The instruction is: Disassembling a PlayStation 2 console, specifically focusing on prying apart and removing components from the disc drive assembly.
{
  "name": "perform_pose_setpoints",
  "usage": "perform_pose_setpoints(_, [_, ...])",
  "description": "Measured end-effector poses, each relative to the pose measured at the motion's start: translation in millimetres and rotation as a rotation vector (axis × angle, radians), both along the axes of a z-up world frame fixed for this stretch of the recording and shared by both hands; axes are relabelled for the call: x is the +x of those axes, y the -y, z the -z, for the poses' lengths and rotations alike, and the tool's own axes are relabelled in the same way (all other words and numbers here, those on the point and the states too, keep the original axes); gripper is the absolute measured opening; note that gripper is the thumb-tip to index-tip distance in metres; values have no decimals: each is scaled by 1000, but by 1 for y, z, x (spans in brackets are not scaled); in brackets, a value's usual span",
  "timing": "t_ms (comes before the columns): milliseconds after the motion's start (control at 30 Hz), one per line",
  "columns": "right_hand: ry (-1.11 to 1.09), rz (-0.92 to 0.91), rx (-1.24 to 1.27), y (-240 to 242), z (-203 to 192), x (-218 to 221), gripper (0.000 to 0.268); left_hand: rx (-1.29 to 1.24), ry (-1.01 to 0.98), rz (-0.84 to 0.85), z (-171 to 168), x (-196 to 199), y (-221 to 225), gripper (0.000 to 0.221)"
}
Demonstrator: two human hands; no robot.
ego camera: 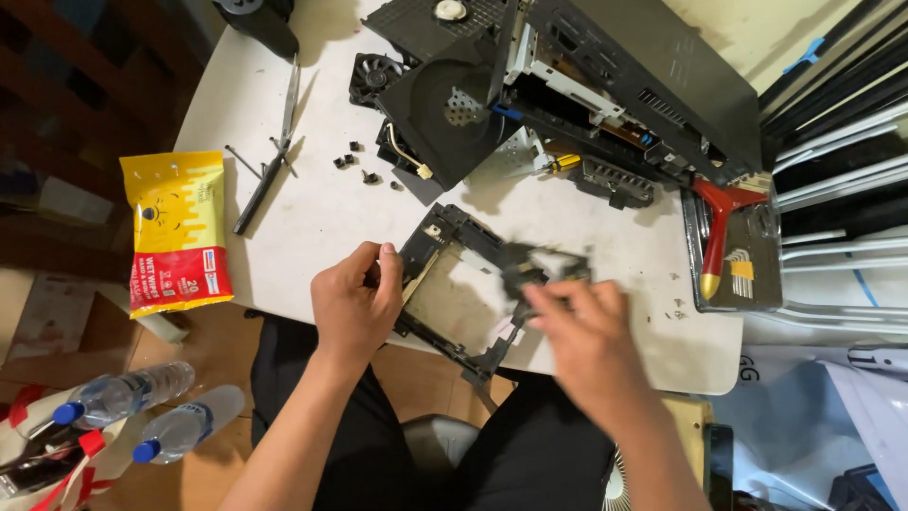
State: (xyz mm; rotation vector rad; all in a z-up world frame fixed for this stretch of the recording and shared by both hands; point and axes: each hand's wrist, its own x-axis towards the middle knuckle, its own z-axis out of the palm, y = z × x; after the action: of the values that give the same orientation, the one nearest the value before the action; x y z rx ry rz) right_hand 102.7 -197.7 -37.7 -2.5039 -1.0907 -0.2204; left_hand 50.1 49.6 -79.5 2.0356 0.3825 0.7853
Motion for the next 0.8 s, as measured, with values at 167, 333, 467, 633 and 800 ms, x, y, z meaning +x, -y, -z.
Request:
perform_pose_setpoints(167, [-3,-84,-76,-40,3,-20,29,-30,5,27,1,0,-1,31])
perform_pose_setpoints(333, [-1,-59,-142,-58,8,-26,29,-11,-6,24,0,-1,-3,21])
perform_pose_setpoints(467, [25,18,-181,-66,12,-32,29,45,-16,39,1,0,-4,22])
perform_pose_setpoints(633, [33,76,-170,-69,21,-36,31,61,-21,49,3,0,-3,23])
perform_pose_setpoints(800, [-172,67,98,-52,30,-26,30,14,-17,70,1,2,-3,21])
